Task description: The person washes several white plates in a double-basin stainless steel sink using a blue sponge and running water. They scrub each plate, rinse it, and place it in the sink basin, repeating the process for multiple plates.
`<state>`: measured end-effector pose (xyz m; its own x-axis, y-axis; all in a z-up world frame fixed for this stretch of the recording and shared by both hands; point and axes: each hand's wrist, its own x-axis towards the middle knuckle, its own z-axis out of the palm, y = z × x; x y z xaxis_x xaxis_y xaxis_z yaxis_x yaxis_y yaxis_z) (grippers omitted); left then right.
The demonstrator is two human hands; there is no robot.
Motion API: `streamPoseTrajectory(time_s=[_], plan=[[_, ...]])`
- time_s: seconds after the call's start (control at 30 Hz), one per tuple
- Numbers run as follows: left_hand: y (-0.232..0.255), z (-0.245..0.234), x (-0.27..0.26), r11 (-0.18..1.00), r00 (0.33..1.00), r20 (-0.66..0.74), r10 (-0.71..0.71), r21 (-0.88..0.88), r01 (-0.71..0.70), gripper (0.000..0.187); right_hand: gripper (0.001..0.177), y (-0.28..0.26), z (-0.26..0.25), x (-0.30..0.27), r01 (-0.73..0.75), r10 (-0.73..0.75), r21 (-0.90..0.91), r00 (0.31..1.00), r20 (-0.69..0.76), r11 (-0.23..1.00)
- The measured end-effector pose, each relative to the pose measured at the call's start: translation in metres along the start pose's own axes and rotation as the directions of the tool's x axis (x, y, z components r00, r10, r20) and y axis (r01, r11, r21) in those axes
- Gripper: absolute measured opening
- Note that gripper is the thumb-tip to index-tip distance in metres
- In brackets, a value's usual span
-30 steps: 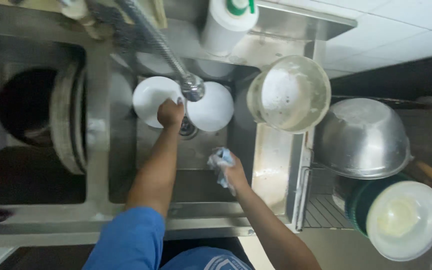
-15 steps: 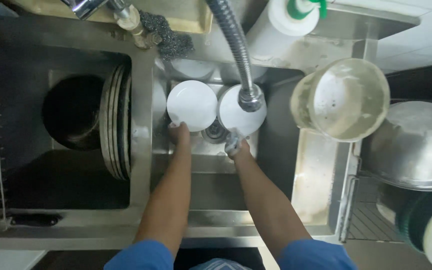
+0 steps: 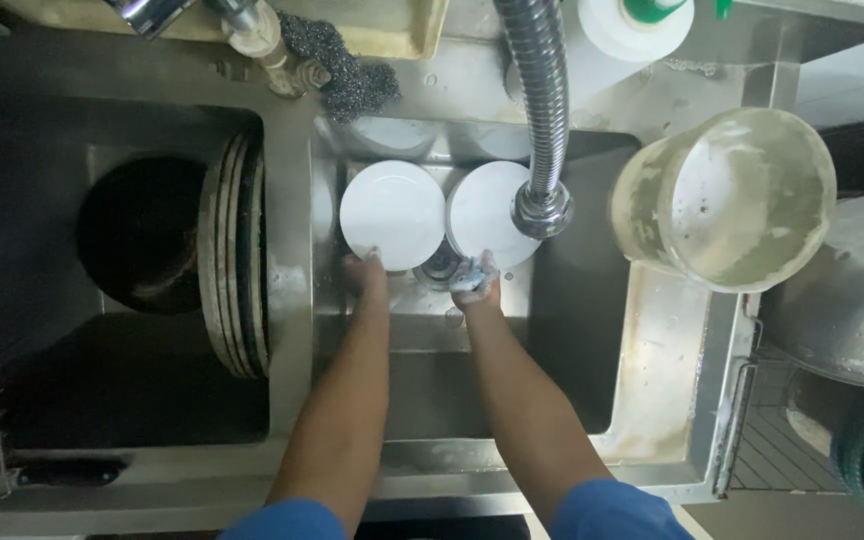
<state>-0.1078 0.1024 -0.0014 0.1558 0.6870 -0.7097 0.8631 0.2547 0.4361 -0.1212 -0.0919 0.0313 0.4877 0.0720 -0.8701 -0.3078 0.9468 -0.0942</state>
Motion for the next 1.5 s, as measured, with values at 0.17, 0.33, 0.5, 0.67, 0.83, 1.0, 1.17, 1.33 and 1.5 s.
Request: streamPoseTrajectory(time_s=[0.17, 0.33, 0.5, 0.67, 0.83, 1.0, 1.17, 1.33, 1.5], plan=[[0.003, -0.007, -0.005, 0.987, 0.992, 0.125, 0.026, -0.161, -0.005, 0.051, 0.033, -0.002, 0.003, -0.002, 0.007, -0.002, 0.05, 0.996, -0.094, 0.999], [-0.004, 0.011, 0.012, 0.988, 0.976, 0.218, -0.028, -0.142, 0.06, 0.047, 0.031, -0.007, -0.035, 0.054, 0.002, 0.005, 0.056, 0.992, -0.122, 0.998], [-0.005, 0.024, 0.027, 0.998, 0.976, 0.21, -0.048, -0.034, 0.056, 0.047, 0.036, -0.016, -0.047, 0.063, -0.034, 0.033, -0.012, 0.992, -0.119, 0.999], [0.032, -0.022, -0.044, 0.995, 0.99, 0.12, 0.078, -0.072, -0.07, 0.05, 0.052, -0.022, -0.069, 0.088, -0.078, 0.067, -0.125, 0.994, -0.091, 0.989], [0.056, -0.058, -0.089, 0.986, 0.982, 0.119, 0.15, -0.093, -0.139, 0.039, 0.067, -0.02, -0.079, 0.099, -0.078, 0.07, -0.122, 0.995, -0.068, 0.989], [0.045, -0.057, -0.076, 0.979, 0.971, 0.126, 0.204, -0.008, -0.205, 0.034, 0.058, -0.019, -0.071, 0.084, -0.085, 0.083, -0.095, 0.996, -0.027, 0.992], [0.027, -0.045, -0.045, 0.889, 0.889, -0.027, 0.457, -0.009, -0.458, 0.021, 0.036, -0.019, -0.007, -0.003, -0.212, 0.234, -0.175, 0.966, 0.114, 0.962], [0.054, -0.085, -0.105, 0.788, 0.794, -0.014, 0.607, 0.138, -0.6, 0.019, 0.028, -0.024, -0.018, 0.036, -0.177, 0.161, -0.318, 0.984, -0.075, 0.931], [0.08, -0.134, -0.177, 0.784, 0.79, 0.12, 0.601, 0.105, -0.612, 0.031, 0.048, -0.04, 0.005, 0.001, -0.135, -0.006, -0.474, 0.959, -0.283, 0.87]])
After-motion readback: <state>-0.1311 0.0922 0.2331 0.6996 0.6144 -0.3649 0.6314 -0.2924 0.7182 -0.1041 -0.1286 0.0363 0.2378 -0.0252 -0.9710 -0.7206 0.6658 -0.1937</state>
